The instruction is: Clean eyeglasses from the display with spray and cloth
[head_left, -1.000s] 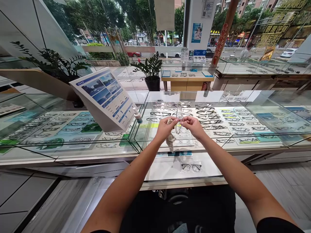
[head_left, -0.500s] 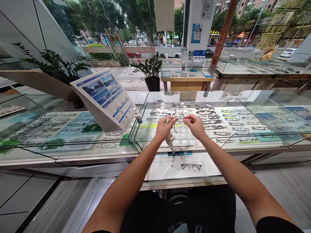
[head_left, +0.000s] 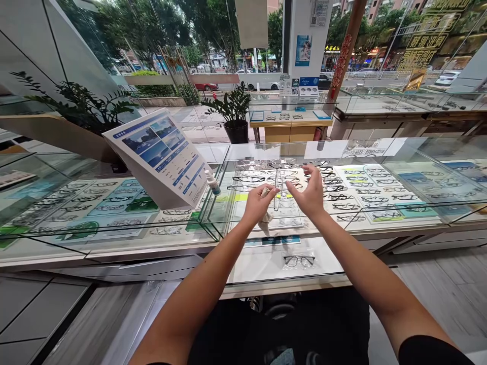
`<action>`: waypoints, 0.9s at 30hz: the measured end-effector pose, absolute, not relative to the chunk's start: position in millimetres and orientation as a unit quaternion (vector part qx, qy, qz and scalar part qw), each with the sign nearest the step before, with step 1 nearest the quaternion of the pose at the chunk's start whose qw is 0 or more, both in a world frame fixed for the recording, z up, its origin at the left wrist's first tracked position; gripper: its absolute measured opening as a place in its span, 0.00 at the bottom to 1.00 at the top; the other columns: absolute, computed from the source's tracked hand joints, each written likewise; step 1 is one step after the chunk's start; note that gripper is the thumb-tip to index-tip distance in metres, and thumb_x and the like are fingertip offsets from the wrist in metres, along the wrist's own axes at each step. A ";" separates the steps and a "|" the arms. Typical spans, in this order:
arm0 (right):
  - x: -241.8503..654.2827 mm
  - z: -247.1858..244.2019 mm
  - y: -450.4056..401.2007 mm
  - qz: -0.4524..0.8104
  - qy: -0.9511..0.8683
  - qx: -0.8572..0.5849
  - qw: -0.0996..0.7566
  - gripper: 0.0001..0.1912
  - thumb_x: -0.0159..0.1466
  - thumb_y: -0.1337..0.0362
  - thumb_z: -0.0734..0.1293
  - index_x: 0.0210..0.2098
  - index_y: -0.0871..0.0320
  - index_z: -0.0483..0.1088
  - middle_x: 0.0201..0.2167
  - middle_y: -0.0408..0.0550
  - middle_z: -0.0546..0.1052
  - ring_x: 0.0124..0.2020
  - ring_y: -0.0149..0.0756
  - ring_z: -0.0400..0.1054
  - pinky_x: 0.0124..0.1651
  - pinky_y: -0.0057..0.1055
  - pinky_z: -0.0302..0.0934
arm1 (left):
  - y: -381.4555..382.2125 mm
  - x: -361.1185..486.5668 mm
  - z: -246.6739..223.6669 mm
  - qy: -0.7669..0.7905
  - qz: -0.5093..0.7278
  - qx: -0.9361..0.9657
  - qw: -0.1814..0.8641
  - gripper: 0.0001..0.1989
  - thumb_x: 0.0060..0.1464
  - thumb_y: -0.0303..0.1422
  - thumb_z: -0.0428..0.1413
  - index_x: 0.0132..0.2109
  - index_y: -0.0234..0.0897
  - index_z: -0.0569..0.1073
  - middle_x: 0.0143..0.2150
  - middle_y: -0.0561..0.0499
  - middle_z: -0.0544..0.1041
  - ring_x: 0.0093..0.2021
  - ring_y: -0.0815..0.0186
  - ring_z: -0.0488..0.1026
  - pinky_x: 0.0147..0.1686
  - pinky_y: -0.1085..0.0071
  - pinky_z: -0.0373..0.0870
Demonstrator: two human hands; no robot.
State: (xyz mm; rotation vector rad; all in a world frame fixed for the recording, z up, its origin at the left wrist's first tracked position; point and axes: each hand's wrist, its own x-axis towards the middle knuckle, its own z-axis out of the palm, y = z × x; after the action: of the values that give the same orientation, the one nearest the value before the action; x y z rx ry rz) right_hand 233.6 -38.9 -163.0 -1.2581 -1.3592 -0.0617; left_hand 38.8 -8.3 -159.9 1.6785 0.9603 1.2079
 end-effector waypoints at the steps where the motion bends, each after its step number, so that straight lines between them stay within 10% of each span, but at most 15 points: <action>1: 232.6 -165.0 -38.2 -0.037 -0.596 -0.540 0.594 0.31 0.66 0.47 0.76 0.60 0.53 0.65 0.61 0.61 0.76 0.61 0.56 0.73 0.64 0.56 0.70 | -9.4 40.1 -160.6 0.383 0.484 0.667 0.418 0.21 0.57 0.53 0.67 0.35 0.39 0.83 0.23 0.56 0.67 0.26 0.68 0.59 0.30 0.70 0.56; 27: 228.9 -168.8 -37.2 -0.076 -0.635 -0.523 0.563 0.28 0.64 0.63 0.69 0.63 0.53 0.64 0.65 0.62 0.72 0.70 0.58 0.66 0.73 0.62 0.63 | -19.6 44.0 -162.0 0.410 0.510 0.664 0.360 0.16 0.63 0.47 0.64 0.35 0.40 0.81 0.29 0.52 0.78 0.29 0.65 0.67 0.30 0.69 0.60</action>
State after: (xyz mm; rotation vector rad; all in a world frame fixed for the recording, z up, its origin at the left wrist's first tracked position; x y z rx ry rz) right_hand 228.9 -37.2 -168.8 -1.2306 -1.4956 -0.1780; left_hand 44.0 -19.6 -162.0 1.7124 1.0576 1.3158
